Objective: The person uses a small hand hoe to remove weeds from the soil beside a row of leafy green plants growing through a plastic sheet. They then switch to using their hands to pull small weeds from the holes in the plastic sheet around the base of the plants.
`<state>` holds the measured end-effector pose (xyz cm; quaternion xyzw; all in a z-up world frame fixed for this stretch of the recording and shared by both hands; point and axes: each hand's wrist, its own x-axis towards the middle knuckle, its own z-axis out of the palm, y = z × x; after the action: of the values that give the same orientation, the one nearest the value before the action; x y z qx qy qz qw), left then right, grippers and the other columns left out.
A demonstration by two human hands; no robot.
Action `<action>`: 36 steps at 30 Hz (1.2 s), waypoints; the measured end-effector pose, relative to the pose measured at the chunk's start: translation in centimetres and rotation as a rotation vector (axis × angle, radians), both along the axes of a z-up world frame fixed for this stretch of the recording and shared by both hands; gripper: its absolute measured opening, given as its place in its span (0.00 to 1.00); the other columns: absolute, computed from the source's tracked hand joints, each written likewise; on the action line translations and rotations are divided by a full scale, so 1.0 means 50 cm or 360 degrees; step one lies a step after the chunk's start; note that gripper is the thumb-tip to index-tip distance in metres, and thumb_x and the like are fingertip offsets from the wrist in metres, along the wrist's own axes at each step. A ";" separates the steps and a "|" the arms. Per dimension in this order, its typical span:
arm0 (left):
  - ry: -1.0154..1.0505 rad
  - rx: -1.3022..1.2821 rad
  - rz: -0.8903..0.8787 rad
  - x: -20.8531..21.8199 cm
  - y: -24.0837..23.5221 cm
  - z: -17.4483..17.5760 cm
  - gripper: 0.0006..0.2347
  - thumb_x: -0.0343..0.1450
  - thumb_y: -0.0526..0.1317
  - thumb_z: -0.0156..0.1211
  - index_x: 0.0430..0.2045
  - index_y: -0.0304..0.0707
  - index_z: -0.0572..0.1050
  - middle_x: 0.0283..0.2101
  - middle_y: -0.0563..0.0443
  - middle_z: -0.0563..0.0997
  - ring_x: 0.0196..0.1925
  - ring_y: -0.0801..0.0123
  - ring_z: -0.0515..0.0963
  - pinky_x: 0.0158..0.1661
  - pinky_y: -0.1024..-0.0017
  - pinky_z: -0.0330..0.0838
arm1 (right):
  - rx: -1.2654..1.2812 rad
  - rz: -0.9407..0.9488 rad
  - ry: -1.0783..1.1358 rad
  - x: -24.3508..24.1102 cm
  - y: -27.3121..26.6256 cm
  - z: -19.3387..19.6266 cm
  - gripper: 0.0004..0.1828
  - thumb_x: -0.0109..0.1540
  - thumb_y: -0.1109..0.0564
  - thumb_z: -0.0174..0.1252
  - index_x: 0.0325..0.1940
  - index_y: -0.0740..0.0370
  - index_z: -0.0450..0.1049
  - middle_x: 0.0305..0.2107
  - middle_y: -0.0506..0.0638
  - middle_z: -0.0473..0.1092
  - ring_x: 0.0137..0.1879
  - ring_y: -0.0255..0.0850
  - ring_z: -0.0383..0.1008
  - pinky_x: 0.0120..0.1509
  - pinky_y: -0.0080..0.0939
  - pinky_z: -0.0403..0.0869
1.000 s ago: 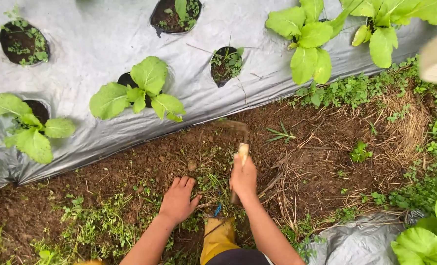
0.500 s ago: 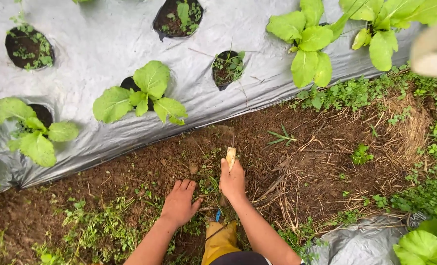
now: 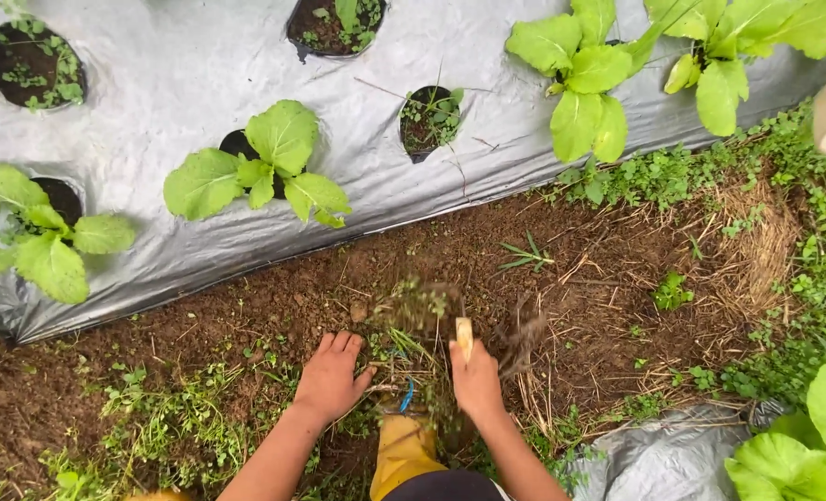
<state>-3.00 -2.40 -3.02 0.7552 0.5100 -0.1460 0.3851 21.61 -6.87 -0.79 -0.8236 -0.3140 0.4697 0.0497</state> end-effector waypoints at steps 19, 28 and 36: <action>0.0084 -0.0038 -0.0019 0.004 -0.012 -0.006 0.28 0.75 0.55 0.49 0.65 0.35 0.61 0.65 0.43 0.67 0.68 0.52 0.61 0.68 0.55 0.60 | 0.0091 -0.0139 0.0249 -0.013 0.080 0.055 0.13 0.73 0.47 0.45 0.44 0.56 0.69 0.26 0.41 0.68 0.23 0.30 0.61 0.23 0.26 0.66; 0.0130 -0.0037 -0.0021 0.016 -0.010 -0.014 0.30 0.73 0.57 0.51 0.65 0.36 0.61 0.65 0.44 0.68 0.70 0.55 0.61 0.71 0.56 0.57 | -0.0279 0.0007 0.0300 0.027 0.019 0.073 0.15 0.75 0.49 0.44 0.51 0.63 0.68 0.25 0.44 0.67 0.22 0.32 0.60 0.21 0.29 0.66; 0.0082 -0.0031 -0.0017 0.007 -0.016 -0.016 0.30 0.73 0.56 0.52 0.65 0.34 0.62 0.66 0.42 0.68 0.71 0.54 0.61 0.72 0.56 0.56 | 0.0468 -0.1482 -0.0109 0.308 0.076 0.106 0.13 0.78 0.52 0.34 0.52 0.59 0.64 0.20 0.46 0.64 0.17 0.35 0.61 0.16 0.33 0.66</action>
<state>-2.68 -3.19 -3.84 0.7501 0.5142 -0.1724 0.3784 36.99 -3.06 4.50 -0.8757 0.0231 0.3210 0.3600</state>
